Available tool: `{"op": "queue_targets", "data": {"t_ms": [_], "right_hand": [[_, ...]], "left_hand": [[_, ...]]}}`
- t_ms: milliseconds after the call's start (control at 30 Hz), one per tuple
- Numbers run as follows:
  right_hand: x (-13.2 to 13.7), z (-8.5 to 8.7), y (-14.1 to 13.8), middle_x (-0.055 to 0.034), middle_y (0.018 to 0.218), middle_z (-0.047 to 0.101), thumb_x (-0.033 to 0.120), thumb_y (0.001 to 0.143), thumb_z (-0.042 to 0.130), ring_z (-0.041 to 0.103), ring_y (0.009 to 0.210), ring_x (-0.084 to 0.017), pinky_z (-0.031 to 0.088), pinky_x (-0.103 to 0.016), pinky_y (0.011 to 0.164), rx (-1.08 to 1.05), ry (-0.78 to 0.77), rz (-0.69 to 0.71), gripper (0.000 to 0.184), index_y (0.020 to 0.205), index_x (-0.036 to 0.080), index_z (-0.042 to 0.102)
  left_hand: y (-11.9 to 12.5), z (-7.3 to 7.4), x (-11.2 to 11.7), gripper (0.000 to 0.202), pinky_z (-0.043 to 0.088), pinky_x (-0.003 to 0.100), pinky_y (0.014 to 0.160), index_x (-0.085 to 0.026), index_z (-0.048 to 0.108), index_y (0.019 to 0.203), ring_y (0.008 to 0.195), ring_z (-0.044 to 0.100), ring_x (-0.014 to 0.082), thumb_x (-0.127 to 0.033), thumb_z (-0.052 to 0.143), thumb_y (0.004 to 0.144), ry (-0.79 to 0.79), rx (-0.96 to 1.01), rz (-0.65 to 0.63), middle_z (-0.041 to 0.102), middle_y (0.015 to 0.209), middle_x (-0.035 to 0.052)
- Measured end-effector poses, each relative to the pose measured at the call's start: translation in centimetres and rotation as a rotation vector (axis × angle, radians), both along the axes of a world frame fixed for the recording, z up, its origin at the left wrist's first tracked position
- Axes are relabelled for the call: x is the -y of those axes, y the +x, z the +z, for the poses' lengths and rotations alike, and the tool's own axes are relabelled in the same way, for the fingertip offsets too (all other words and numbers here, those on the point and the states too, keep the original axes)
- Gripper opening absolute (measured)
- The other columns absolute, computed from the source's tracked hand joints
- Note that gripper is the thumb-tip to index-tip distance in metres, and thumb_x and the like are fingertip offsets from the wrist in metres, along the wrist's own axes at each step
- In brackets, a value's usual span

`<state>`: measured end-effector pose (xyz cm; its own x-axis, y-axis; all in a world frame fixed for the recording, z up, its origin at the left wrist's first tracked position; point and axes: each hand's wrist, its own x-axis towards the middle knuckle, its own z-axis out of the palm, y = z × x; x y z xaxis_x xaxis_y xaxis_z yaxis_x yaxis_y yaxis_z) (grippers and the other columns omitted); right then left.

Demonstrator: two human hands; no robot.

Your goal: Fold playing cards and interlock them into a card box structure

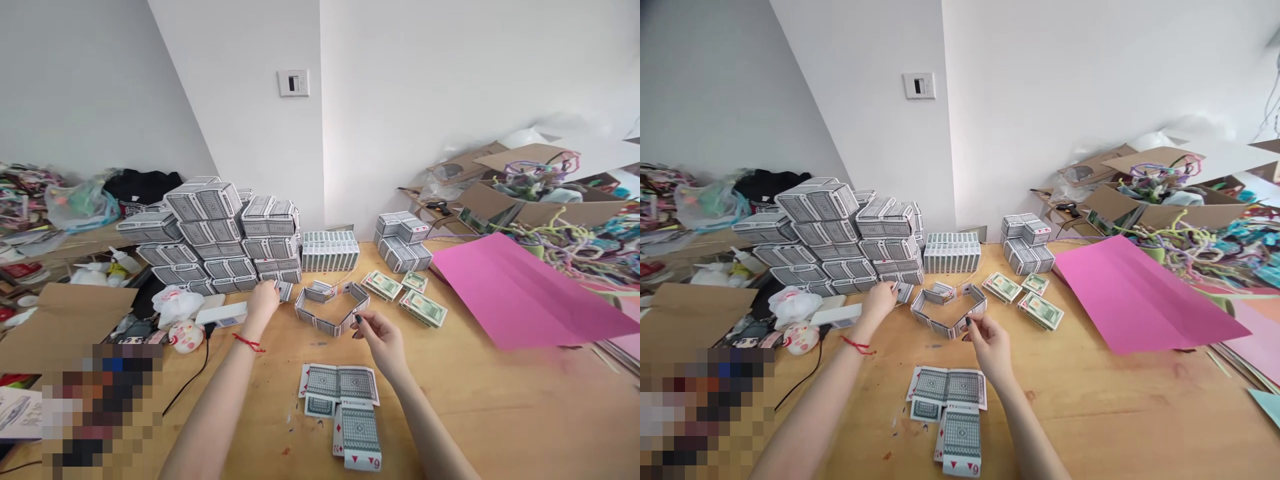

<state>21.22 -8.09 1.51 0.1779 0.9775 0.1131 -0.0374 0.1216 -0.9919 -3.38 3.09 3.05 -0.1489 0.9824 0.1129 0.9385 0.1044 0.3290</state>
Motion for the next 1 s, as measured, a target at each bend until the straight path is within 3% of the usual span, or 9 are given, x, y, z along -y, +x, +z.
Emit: {"op": "queue_targets", "data": {"t_ms": [133,233,300,433,567,767,867,1000], "right_hand": [[-0.2,0.0,0.5,-0.0036,0.064,0.065,0.043,0.071,0.060,0.060,0.055,-0.016,0.055,-0.032,0.053,0.025,0.004,-0.057,0.029,0.083,0.016,0.063],[-0.5,-0.1,0.7,-0.0040,0.065,0.065,0.042,0.072,0.059,0.059,0.054,-0.015,0.053,-0.031,0.053,0.025,-0.013,-0.058,0.030,0.085,0.016,0.062],[-0.6,-0.2,0.8,-0.0039,0.065,0.064,0.042,0.073,0.058,0.058,0.052,-0.014,0.052,-0.031,0.052,0.014,-0.032,-0.030,0.030,0.085,0.016,0.062],[-0.7,-0.3,0.8,-0.0035,0.063,0.064,0.043,0.072,0.059,0.057,0.050,-0.014,0.051,-0.030,0.051,-0.001,-0.055,-0.006,0.030,0.085,0.015,0.062],[-0.6,-0.3,0.6,-0.0035,0.063,0.064,0.043,0.072,0.059,0.057,0.051,-0.014,0.051,-0.029,0.051,-0.006,-0.062,0.001,0.030,0.083,0.015,0.062],[-0.4,-0.4,0.0,-0.0025,0.062,0.064,0.046,0.069,0.060,0.058,0.051,-0.013,0.051,-0.028,0.051,-0.015,-0.080,0.030,0.033,0.082,0.016,0.063],[-0.5,-0.6,0.0,-0.0019,0.062,0.064,0.047,0.069,0.059,0.057,0.050,-0.013,0.050,-0.028,0.052,0.003,-0.102,0.059,0.033,0.081,0.016,0.063],[-0.5,-0.5,0.8,-0.0021,0.064,0.063,0.042,0.072,0.057,0.056,0.050,-0.012,0.047,-0.025,0.049,0.121,-0.173,0.210,0.029,0.084,0.016,0.063]], "left_hand": [[2.8,1.2,0.1,0.033,0.037,0.036,0.088,-0.015,0.056,0.110,0.104,0.052,0.0255,-0.017,0.036,0.084,0.071,0.000,-0.143,0.056,0.113,0.0148],[5.8,1.4,-1.5,0.028,0.038,0.028,0.090,-0.022,0.060,0.104,0.103,0.052,0.0179,-0.020,0.041,0.085,0.015,0.044,-0.359,0.058,0.110,0.0056],[7.5,0.9,-3.1,0.023,0.040,0.025,0.089,-0.022,0.061,0.101,0.099,0.054,0.0156,-0.018,0.049,0.082,-0.068,0.062,-0.450,0.060,0.107,0.0039],[9.3,-0.4,-6.1,0.027,0.047,0.037,0.081,-0.017,0.053,0.108,0.095,0.055,0.0183,-0.028,0.051,0.084,-0.234,0.060,-0.470,0.055,0.111,0.0075],[9.5,-0.6,-6.9,0.030,0.048,0.037,0.078,-0.017,0.050,0.111,0.095,0.055,0.0188,-0.030,0.050,0.084,-0.280,0.090,-0.420,0.053,0.113,0.0069],[8.6,1.4,-5.4,0.013,0.044,0.033,0.076,-0.013,0.066,0.081,0.086,0.060,0.0240,-0.021,0.058,0.074,-0.088,0.228,-0.343,0.066,0.086,0.0107],[7.6,2.9,-3.3,0.022,0.043,0.030,0.075,-0.014,0.064,0.092,0.088,0.060,0.0220,-0.020,0.049,0.077,0.047,0.340,-0.317,0.067,0.094,0.0107],[6.2,4.3,1.7,0.026,0.045,0.024,0.065,-0.016,0.059,0.099,0.078,0.063,0.0169,-0.021,0.042,0.081,0.083,0.488,-0.337,0.068,0.091,0.0070]]}}
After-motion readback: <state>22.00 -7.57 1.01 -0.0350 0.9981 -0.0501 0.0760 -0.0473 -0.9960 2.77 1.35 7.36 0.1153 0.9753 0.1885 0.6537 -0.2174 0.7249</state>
